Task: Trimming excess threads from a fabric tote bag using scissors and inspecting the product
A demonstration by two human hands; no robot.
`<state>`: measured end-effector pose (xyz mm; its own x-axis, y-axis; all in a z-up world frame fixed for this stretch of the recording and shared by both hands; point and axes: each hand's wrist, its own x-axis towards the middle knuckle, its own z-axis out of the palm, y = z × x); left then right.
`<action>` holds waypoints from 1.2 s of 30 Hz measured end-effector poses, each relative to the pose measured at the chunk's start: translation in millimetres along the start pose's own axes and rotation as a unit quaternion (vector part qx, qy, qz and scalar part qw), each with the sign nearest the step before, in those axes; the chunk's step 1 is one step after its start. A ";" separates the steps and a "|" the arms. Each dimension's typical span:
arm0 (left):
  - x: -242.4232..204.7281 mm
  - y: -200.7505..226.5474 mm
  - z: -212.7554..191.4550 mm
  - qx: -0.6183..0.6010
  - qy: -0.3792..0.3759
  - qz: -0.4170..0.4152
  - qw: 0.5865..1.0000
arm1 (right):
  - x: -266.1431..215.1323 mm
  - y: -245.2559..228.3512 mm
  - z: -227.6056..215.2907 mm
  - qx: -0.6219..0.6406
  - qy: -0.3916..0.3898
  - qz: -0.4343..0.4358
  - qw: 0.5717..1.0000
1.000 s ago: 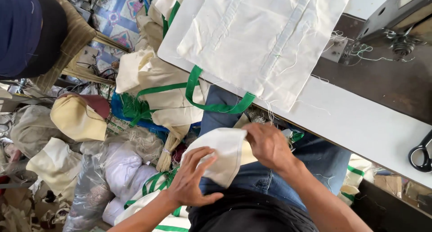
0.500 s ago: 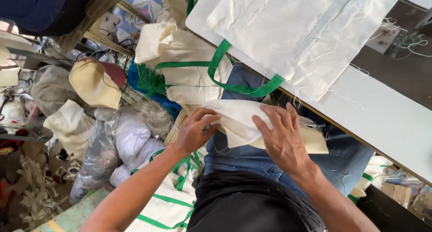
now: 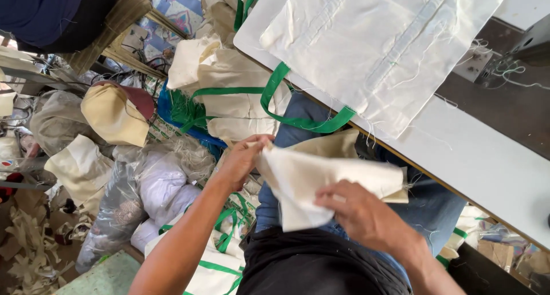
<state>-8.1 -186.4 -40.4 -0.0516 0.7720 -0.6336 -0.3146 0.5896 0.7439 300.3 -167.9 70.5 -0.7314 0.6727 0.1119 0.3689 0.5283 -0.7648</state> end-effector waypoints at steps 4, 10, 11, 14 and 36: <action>-21.4 29.2 28.2 0.062 -0.003 0.081 0.995 | -13.7 3.6 -12.3 0.051 -0.192 -0.003 0.980; -53.3 79.1 47.5 0.462 -0.068 0.050 0.883 | -5.5 -5.8 -28.4 0.093 -0.362 0.107 0.921; -52.7 73.5 40.3 0.576 -0.051 0.099 0.810 | -2.8 -8.6 -25.7 0.070 -0.420 0.131 0.895; -55.5 59.7 24.2 0.678 -0.077 0.102 0.724 | 2.3 -6.5 -8.7 0.082 -0.403 0.089 0.907; -135.1 207.3 100.6 0.532 -0.130 0.532 0.645 | 99.7 -8.6 -122.7 0.197 -0.268 -0.016 0.943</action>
<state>28.9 -144.6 220.8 0.5033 0.8063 0.3109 0.6039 -0.5855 0.5408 294.6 -41.8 166.1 -0.9623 0.2456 -0.1169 0.1770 0.2392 -0.9547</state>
